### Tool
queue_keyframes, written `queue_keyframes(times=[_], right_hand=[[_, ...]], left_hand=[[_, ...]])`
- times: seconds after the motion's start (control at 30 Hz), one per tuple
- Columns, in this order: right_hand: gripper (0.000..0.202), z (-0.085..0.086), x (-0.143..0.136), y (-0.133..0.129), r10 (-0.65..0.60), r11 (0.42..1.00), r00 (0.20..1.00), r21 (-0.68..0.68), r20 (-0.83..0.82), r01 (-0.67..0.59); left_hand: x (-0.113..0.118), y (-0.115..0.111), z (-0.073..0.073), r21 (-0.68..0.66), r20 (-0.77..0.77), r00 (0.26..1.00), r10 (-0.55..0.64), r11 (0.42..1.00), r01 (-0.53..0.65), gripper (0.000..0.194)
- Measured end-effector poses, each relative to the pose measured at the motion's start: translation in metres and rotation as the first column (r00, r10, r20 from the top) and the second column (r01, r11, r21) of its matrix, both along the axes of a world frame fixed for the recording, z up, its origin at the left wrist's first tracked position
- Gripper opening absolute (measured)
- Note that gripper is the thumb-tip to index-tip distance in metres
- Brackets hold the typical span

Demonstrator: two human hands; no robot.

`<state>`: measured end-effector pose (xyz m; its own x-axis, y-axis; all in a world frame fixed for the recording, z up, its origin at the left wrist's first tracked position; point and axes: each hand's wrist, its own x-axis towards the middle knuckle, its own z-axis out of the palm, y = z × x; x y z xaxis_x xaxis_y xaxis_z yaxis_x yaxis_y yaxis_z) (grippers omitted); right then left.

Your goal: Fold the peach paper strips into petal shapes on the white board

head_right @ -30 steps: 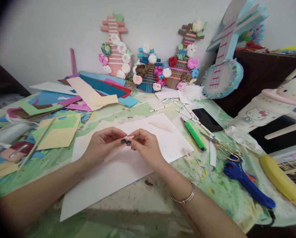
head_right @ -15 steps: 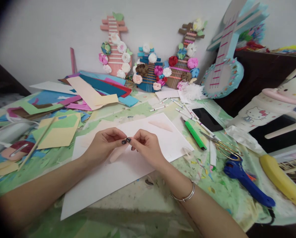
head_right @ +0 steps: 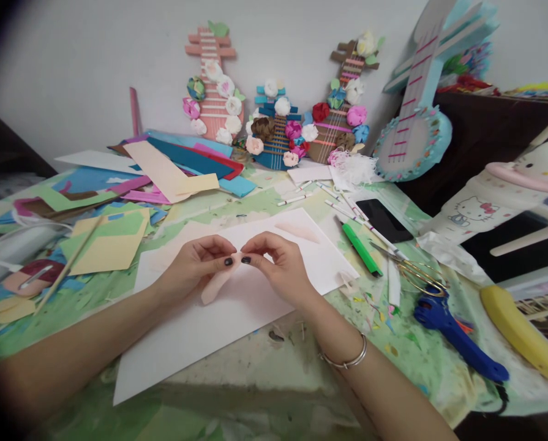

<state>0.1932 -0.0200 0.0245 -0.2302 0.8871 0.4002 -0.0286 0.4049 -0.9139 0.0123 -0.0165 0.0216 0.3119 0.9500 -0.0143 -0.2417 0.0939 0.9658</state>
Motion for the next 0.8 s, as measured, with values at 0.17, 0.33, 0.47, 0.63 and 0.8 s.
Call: queue_keyframes(times=[0.17, 0.33, 0.47, 0.63, 0.8], right_hand=[[0.010, -0.0007, 0.0006, 0.0010, -0.013, 0.999, 1.000, -0.040, -0.001, 0.013], [0.016, -0.0016, 0.0012, 0.0015, -0.015, 0.996, 1.000, -0.087, -0.013, 0.014], [0.022, -0.0039, -0.0019, 0.0002, 0.044, 0.992, 0.997, -0.112, -0.062, -0.051], [0.010, -0.0078, -0.0033, 0.0004, 0.011, 0.995, 0.997, -0.097, 0.070, -0.004], [0.007, -0.0020, 0.0039, 0.0031, -0.133, 0.989, 0.986, 0.073, 0.097, 0.126]], left_hand=[[-0.0007, -0.0010, 0.0007, 0.006, -0.018, 1.000, 0.017, 1.000, -0.017, 0.019], [-0.0012, 0.0000, -0.0004, 0.087, -0.077, 0.995, 0.065, 0.995, -0.058, 0.018], [0.0002, -0.0011, -0.0025, 0.244, -0.146, 0.984, 0.101, 0.968, -0.063, 0.018], [0.0019, -0.0030, -0.0017, 0.335, -0.170, 0.981, 0.094, 0.942, -0.032, 0.021], [-0.0014, -0.0017, 0.0003, 0.338, -0.245, 0.963, 0.116, 0.941, -0.027, 0.017]])
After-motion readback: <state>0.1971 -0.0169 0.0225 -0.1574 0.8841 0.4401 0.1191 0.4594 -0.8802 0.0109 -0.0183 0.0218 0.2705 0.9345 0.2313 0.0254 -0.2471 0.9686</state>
